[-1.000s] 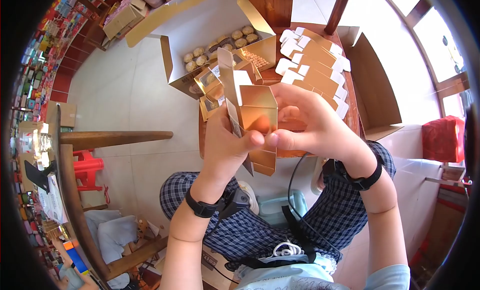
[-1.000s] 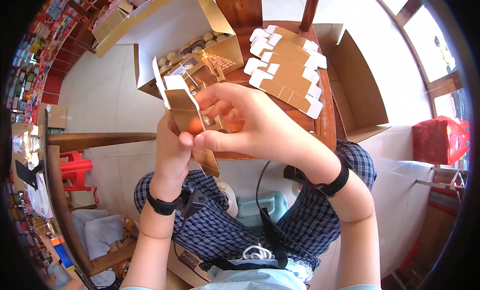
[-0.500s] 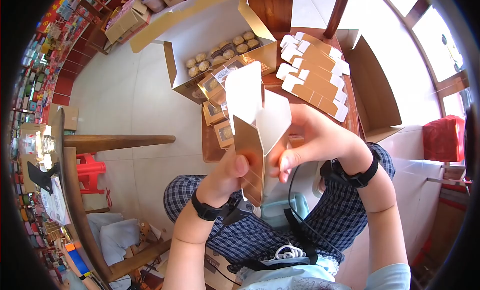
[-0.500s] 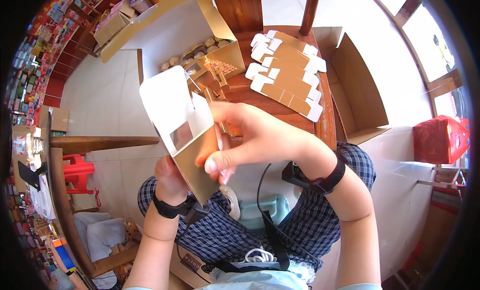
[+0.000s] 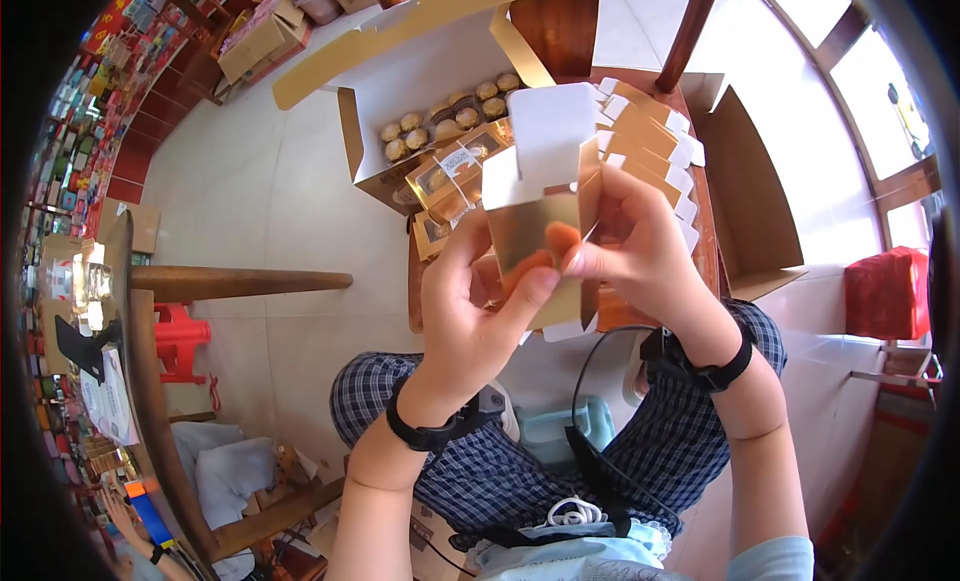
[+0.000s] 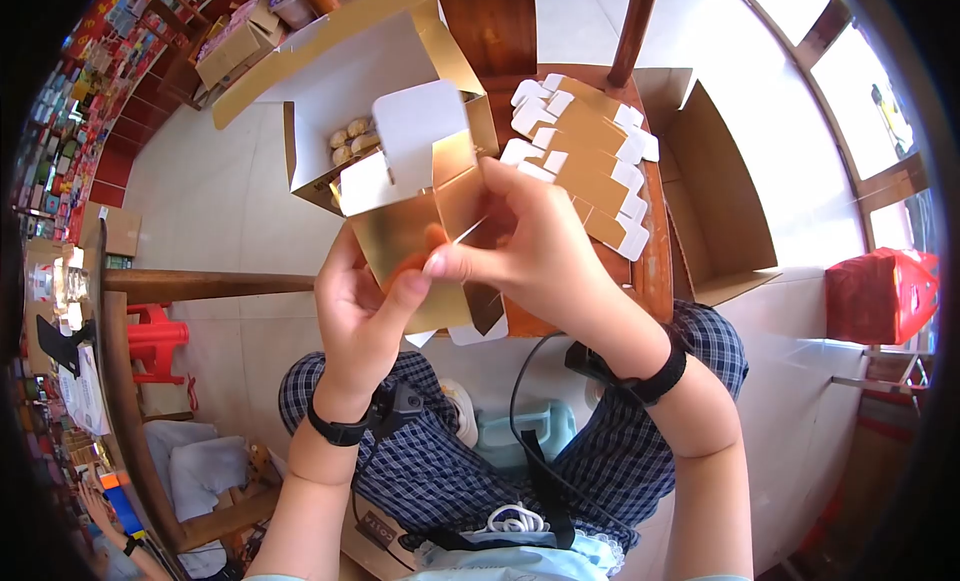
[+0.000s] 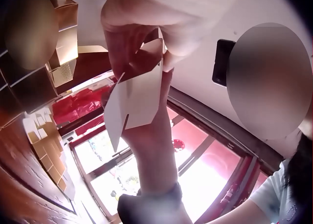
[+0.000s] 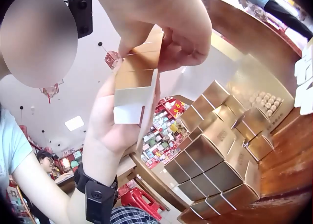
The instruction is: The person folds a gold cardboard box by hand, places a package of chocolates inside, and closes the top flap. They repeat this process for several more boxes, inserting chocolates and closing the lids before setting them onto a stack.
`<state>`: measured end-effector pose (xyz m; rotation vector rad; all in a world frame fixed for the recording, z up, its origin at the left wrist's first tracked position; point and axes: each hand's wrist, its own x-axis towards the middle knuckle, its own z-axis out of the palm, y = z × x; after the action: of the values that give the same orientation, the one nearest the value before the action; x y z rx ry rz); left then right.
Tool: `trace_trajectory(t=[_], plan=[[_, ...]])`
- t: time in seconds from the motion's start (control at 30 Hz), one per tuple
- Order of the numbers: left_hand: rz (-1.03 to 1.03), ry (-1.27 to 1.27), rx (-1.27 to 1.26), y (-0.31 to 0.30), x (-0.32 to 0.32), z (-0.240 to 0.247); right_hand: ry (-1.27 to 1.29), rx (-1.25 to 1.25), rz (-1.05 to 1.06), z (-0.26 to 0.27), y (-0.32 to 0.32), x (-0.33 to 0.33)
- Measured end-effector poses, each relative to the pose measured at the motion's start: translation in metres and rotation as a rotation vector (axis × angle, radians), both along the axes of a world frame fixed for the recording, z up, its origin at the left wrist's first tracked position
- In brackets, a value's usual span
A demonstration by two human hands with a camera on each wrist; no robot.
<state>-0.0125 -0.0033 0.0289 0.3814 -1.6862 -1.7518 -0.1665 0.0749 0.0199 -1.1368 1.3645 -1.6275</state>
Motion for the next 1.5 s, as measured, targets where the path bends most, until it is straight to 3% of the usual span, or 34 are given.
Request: trace_trajectory(t=[0.03, 0.2, 0.27, 0.33, 0.6, 0.67, 0.77, 0.9, 1.1, 1.33, 1.5], plan=[[0.013, -0.028, -0.03, -0.001, 0.002, -0.002, -0.112, -0.02, -0.033, 0.009, -0.001, 0.005], [0.062, -0.048, -0.12, -0.002, -0.004, -0.003, -0.124, 0.011, -0.117, 0.009, -0.006, 0.01], [0.069, -0.037, -0.097, -0.003, -0.006, 0.0, 0.23, 0.046, -0.339, 0.016, -0.002, 0.013], [0.042, 0.029, 0.005, -0.002, -0.005, 0.005, 0.222, -0.023, -0.35, 0.019, 0.0, 0.016], [0.002, -0.014, -0.194, -0.007, 0.001, 0.007, -0.02, -0.133, -0.093, 0.018, 0.009, 0.013], [0.005, 0.022, -0.125, -0.007, 0.003, 0.004, -0.167, -0.12, 0.003, 0.018, 0.012, 0.012], [-0.042, 0.039, -0.15, -0.01, 0.005, 0.004, -0.103, -0.131, 0.087, 0.017, 0.016, 0.01], [-0.061, 0.029, -0.195, -0.012, 0.006, 0.0, -0.154, -0.124, 0.11, 0.016, 0.016, 0.013], [-0.034, 0.06, -0.31, -0.013, 0.004, -0.006, 0.008, -0.134, 0.04, 0.012, 0.016, 0.009], [0.063, 0.018, -0.193, -0.007, 0.004, -0.005, -0.011, -0.109, 0.072, 0.013, 0.017, 0.01], [0.123, 0.051, -0.372, -0.01, 0.003, -0.007, 0.003, -0.104, 0.072, 0.01, 0.017, 0.01]])
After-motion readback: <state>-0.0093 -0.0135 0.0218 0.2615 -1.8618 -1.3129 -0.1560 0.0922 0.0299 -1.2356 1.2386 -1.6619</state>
